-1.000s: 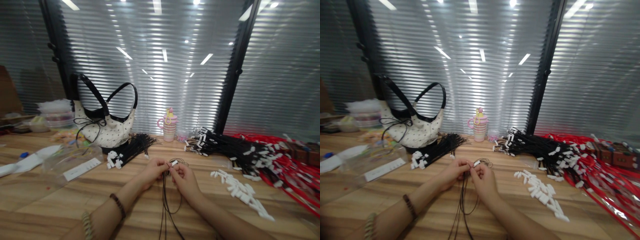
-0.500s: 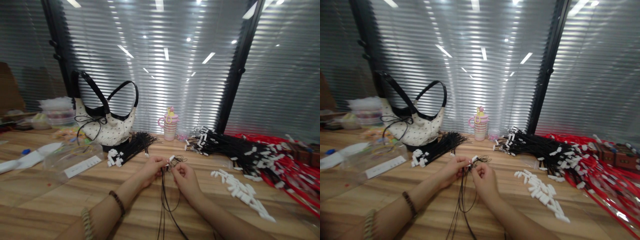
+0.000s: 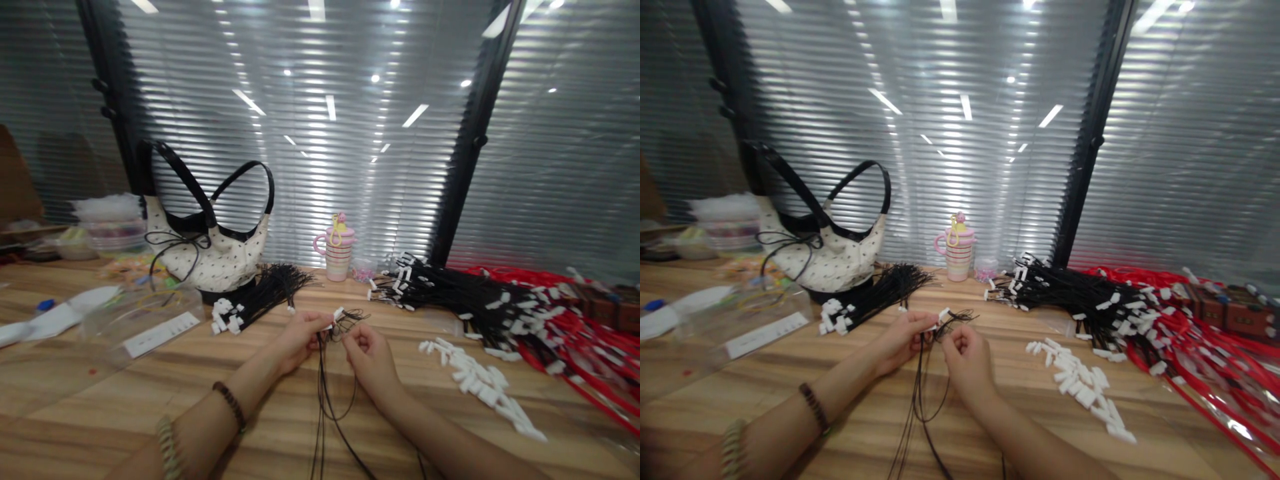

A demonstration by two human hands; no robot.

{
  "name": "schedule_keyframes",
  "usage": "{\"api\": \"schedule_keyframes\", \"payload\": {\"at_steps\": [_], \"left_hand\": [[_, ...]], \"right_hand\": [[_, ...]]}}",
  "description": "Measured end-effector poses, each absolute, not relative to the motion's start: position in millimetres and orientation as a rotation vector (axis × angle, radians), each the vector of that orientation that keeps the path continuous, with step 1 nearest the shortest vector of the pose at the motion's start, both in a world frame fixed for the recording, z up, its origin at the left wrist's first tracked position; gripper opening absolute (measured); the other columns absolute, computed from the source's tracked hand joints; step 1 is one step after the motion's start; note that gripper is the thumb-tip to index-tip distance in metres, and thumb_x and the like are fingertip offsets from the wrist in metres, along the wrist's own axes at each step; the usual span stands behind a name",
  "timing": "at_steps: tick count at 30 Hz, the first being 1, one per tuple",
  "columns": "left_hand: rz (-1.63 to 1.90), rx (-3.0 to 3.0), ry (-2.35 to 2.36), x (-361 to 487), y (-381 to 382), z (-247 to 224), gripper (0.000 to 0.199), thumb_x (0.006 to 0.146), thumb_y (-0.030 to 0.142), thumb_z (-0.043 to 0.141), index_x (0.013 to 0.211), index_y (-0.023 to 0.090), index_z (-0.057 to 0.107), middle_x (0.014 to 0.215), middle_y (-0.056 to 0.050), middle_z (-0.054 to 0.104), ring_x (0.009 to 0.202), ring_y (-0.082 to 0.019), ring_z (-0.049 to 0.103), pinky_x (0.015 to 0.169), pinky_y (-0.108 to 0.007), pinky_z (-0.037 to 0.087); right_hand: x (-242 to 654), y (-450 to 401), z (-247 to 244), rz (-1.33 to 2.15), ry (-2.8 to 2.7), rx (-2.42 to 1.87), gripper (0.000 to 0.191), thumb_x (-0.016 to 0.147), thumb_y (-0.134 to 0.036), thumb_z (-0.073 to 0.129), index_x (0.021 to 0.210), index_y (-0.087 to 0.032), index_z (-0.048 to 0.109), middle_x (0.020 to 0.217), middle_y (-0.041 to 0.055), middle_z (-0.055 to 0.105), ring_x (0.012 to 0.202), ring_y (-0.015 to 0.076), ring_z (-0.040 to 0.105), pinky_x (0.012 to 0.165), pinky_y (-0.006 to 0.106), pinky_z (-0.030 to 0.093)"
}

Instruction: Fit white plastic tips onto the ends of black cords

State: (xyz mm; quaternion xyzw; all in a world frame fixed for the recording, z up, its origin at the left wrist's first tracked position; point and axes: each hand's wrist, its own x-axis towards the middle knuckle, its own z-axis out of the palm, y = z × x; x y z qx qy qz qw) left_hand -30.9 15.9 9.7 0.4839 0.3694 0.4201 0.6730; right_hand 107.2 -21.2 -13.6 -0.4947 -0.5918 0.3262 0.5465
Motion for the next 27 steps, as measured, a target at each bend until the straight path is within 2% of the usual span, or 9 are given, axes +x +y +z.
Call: {"api": "schedule_keyframes", "payload": {"at_steps": [14, 27], "left_hand": [[0.949, 1.089, 0.845, -30.5, 15.0, 11.2, 0.030, 0.057, 0.037, 0.071, 0.064, 0.012, 0.056, 0.057, 0.002, 0.050, 0.047, -0.003, 0.039, 0.046, -0.019, 0.017], [0.933, 1.118, 0.869, -29.1, 12.8, 13.6, 0.033, 0.056, 0.039, 0.071, 0.063, 0.012, 0.054, 0.055, 0.003, 0.048, 0.046, -0.003, 0.036, 0.046, -0.020, 0.014]], "right_hand": [[107.6, -22.4, -10.8, 0.804, -1.348, -1.128, 0.020, 0.071, -0.029, 0.050, 0.059, -0.015, 0.043, 0.048, -0.0038, 0.040, 0.045, 0.0082, 0.038, 0.042, 0.018, 0.028], [107.4, -21.4, -14.0, 0.762, -1.379, -1.136, 0.020, 0.071, -0.029, 0.050, 0.058, -0.015, 0.044, 0.048, -0.0041, 0.039, 0.045, 0.0080, 0.037, 0.042, 0.018, 0.026]]}}
